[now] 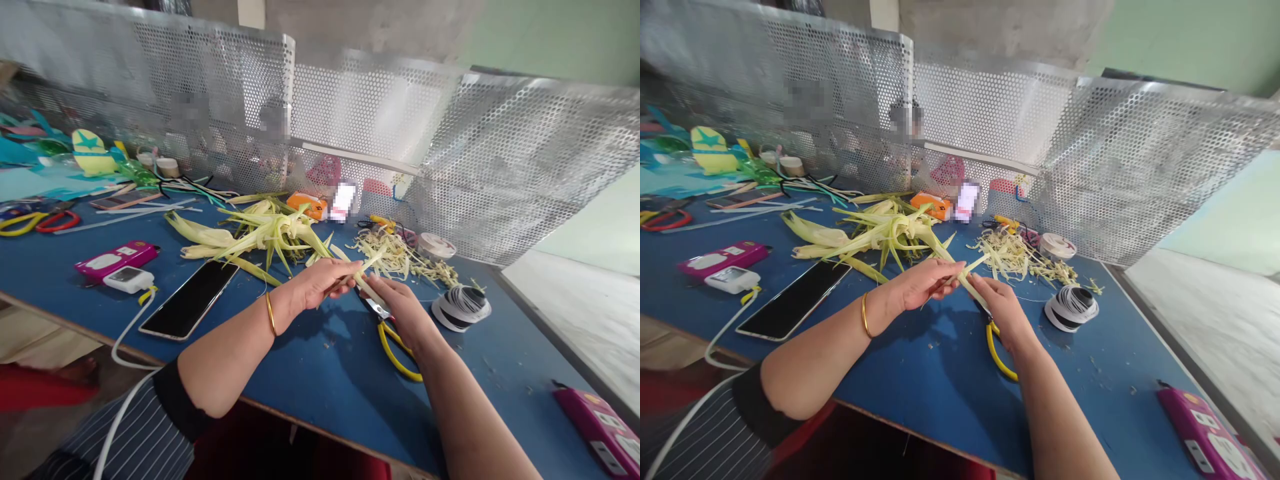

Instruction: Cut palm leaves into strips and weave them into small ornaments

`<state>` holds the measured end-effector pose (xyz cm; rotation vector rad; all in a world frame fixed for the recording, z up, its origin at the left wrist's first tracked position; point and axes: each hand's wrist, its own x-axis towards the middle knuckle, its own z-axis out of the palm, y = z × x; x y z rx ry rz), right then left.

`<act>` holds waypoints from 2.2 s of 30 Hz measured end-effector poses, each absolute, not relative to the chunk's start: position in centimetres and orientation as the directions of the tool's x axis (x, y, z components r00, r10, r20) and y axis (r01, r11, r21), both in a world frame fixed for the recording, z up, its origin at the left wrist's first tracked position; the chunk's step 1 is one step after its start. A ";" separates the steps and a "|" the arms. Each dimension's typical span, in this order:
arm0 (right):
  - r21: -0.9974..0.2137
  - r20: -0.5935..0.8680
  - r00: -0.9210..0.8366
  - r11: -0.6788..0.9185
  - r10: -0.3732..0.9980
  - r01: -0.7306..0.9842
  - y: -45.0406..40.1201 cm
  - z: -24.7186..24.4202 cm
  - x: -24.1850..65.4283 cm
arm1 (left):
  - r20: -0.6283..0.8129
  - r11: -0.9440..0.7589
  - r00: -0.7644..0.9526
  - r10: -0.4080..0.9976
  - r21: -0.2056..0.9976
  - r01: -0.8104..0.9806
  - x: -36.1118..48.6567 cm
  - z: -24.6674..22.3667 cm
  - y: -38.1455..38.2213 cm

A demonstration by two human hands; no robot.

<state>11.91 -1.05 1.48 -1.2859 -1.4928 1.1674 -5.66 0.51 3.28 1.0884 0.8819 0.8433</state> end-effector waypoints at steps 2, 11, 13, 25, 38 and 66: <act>-0.999 -0.036 -0.111 -0.034 0.993 0.014 -0.8 1.2 11.9 | -0.191 0.255 0.414 0.890 0.961 -0.104 -5.6 3.3 0.4; -0.963 0.045 0.076 0.063 0.996 -0.260 -1.0 0.5 10.7 | -0.153 0.149 0.462 0.873 0.988 0.046 -4.7 2.5 -0.2; -0.965 0.075 0.150 0.109 0.986 -0.238 -1.0 0.3 10.6 | -0.135 0.133 0.433 0.891 0.991 0.035 -4.5 2.3 -0.2; -0.944 0.034 0.191 0.094 0.981 -0.317 -0.6 0.7 11.0 | -0.106 0.133 0.454 0.884 0.991 -0.028 -4.7 2.4 -0.1; -0.969 0.026 0.126 0.056 0.992 -0.239 -0.5 1.1 11.8 | -0.138 0.152 0.506 0.851 0.988 0.014 -4.6 2.5 -0.3; -0.949 0.214 -0.049 0.219 0.976 0.227 -0.9 1.5 12.1 | 0.023 -0.224 0.611 0.791 0.941 0.253 -4.4 2.0 -0.5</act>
